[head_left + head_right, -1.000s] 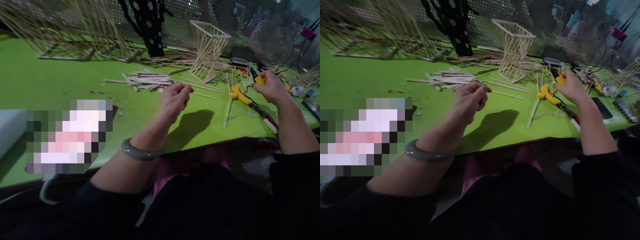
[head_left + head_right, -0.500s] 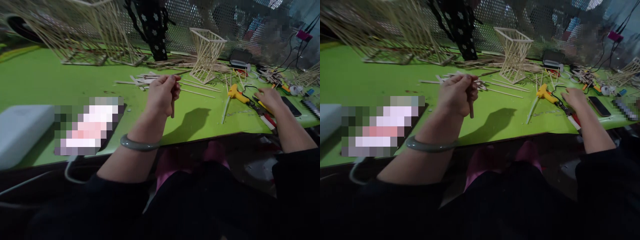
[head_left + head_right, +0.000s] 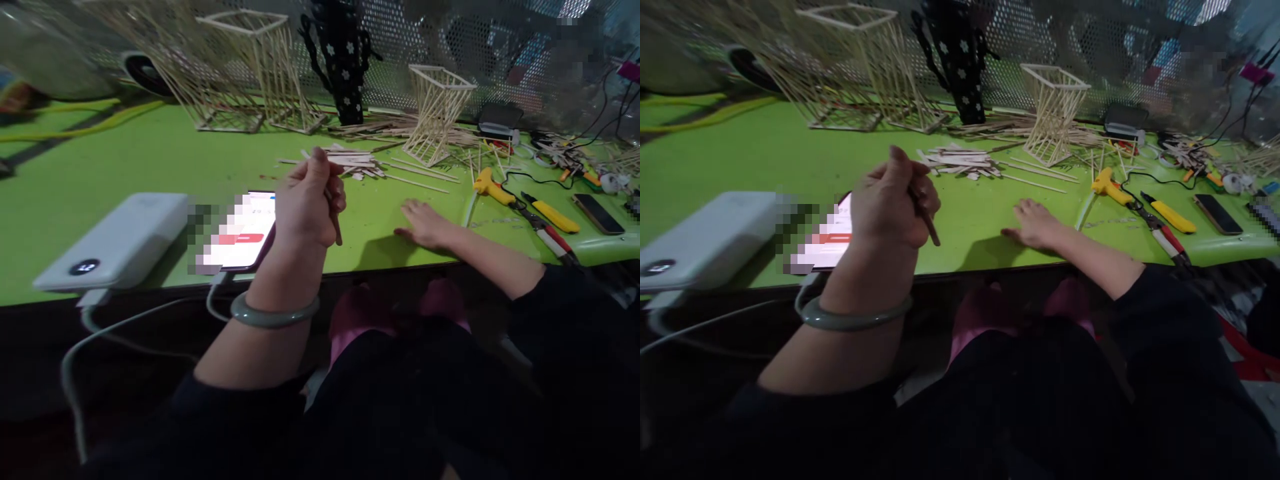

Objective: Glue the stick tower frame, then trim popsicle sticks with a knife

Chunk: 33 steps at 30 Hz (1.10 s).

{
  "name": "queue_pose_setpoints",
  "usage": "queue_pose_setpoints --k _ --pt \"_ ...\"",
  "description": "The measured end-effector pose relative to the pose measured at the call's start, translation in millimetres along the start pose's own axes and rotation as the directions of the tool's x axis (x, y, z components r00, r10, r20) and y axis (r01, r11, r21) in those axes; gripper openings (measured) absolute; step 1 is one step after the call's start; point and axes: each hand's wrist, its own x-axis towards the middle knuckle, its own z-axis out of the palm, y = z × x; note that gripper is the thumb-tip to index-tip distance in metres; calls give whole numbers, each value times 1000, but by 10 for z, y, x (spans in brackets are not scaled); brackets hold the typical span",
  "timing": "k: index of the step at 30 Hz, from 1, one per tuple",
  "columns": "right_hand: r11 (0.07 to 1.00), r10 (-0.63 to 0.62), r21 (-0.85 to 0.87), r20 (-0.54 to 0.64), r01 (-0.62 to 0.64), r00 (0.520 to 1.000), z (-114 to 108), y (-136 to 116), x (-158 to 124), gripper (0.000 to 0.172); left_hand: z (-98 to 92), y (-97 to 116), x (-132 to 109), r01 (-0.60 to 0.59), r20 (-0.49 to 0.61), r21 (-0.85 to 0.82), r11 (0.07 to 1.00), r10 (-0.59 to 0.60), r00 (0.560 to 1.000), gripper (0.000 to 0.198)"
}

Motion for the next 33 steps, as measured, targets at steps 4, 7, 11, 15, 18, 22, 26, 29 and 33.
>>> queue_pose_setpoints --k 4,7,11,15,18,22,26,29,33 --pt "944 -320 -87 -28 317 947 203 -483 -417 84 -12 -140 95 43 13 33 999 -43 999 34" --pt "903 -427 -97 -104 418 898 383 -621 -748 76 31 -276 163 -3 66 119 993 -5 998 31" --pt "841 -529 3 -205 541 824 409 -395 -846 47 143 -394 155 40 66 -53 998 -36 997 18" --pt "977 -193 35 -260 209 946 139 100 -436 51 225 -396 54 140 65 -247 959 -127 990 16" --pt "991 134 12 -138 -133 981 -33 340 -112 72 197 -357 7 156 74 -251 955 -142 987 18" --pt "993 94 -74 -33 -96 995 22 129 -136 70 90 -311 64 105 15 -261 960 -104 994 18" --pt "923 -384 -54 -69 381 921 222 -301 -549 65 55 -307 169 54 -23 -279 959 -63 998 17" --pt "813 -544 146 -150 563 825 237 -405 -732 38 116 -336 178 71 -7 -271 960 -76 997 19" --pt "838 -87 455 -435 302 896 80 -377 -553 28 275 -407 97 103 55 -280 954 -91 994 23"
